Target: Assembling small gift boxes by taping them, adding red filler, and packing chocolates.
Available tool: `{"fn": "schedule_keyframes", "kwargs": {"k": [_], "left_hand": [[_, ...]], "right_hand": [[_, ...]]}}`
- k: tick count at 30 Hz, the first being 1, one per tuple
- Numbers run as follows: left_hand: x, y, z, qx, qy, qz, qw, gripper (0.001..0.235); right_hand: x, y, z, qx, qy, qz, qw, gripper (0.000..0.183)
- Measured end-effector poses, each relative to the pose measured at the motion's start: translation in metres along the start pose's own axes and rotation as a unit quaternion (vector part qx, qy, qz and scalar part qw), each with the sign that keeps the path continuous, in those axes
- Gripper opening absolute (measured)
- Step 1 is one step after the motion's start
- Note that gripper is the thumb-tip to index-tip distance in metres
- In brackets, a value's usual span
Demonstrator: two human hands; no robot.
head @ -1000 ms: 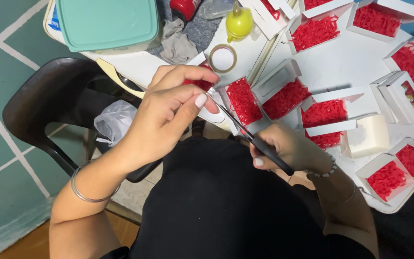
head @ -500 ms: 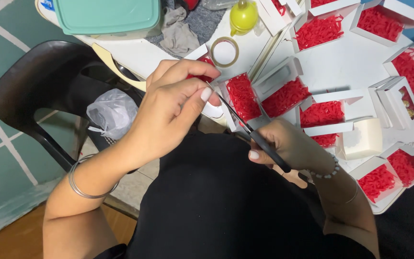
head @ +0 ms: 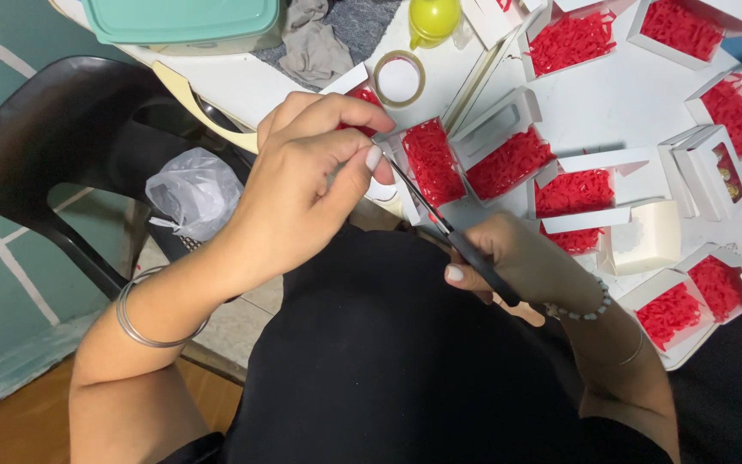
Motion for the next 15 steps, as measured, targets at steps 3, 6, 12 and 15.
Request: {"fn": "schedule_keyframes", "kwargs": {"k": [3, 6, 12, 15], "left_hand": [[-0.0006, -0.0011, 0.0008, -0.005, 0.005, 0.005, 1.0, 0.026], [-0.0001, -0.0016, 0.0015, -0.003, 0.006, 0.008, 1.0, 0.026], [0.0001, -0.0054, 0.0023, 0.0, 0.006, 0.008, 1.0, 0.028], [0.0004, -0.0065, 0.002, 0.004, 0.006, 0.003, 1.0, 0.027]], "right_hand": [[-0.0019, -0.0018, 0.0041, -0.012, 0.019, 0.029, 0.999, 0.044], [-0.0002, -0.0028, 0.0056, -0.017, 0.031, 0.069, 0.997, 0.044], [0.0016, -0.0034, 0.0076, -0.007, 0.011, 0.066, 0.998, 0.05], [0.0026, -0.0027, 0.0076, 0.006, 0.004, 0.064, 0.998, 0.051]]}}
Point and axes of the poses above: each hand's wrist, its own y-axis towards the middle knuckle, its own z-axis out of the palm, x = y × z, the point moved 2 cm from there along y, towards the middle knuckle, and after that the axes turned 12 degrees about -z, right-handed, at the moved point
